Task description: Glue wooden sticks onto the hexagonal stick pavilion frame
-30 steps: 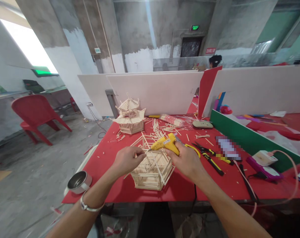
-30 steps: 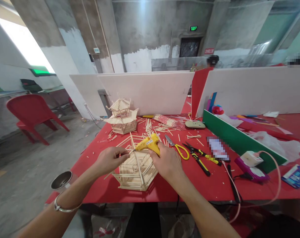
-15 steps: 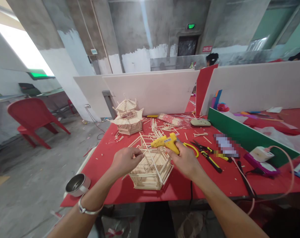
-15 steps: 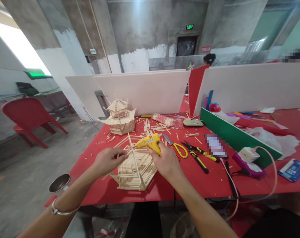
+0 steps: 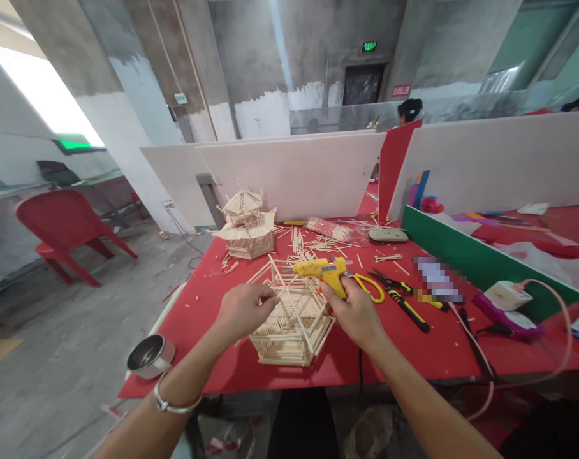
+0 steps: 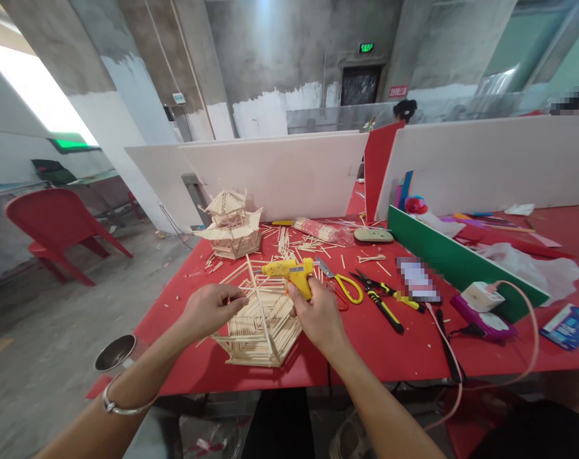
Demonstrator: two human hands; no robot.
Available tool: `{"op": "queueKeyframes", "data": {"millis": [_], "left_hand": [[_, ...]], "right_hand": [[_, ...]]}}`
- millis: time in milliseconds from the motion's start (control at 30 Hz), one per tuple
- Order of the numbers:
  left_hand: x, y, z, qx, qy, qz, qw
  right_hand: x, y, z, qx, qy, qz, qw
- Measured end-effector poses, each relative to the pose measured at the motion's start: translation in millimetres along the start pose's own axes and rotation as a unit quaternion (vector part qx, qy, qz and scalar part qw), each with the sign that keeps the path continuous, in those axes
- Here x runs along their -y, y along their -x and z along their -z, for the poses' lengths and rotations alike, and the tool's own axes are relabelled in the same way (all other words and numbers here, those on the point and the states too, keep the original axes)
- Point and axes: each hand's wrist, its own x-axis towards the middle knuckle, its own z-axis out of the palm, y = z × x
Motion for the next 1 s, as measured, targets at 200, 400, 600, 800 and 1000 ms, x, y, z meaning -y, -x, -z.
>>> {"op": "queueKeyframes", "data": {"millis": [200, 400, 600, 800, 1000], "left_hand": [[-2.0, -2.1, -0.9, 0.004, 0.016, 0.003, 1.0], [-2.5, -1.8, -0.9, 0.005, 0.014, 0.018, 1.0], [-1.4, -1.2, -2.3, -0.001, 0.025, 0.015, 1.0], [-0.6, -0.9, -2.2, -0.003, 0.03, 0.007, 1.0], [-1.7, -0.4, -1.0, -0.005, 0.024, 0.002, 1.0]], "right_hand": [[-4.5, 0.4, 1.7, -0.013, 0.039, 0.02, 0.999], [-6.9, 4.5, 3.1, -0.029, 0.062, 0.041, 0.997], [-11.9, 7.8, 12.9, -0.085, 0.013, 0.013, 0.996], [-60.5, 39.4, 62.9, -0.1, 0.02, -0.134, 0.986], [-116.0, 48.8, 97.6, 0.016, 0.241, -0.129, 0.962]]}}
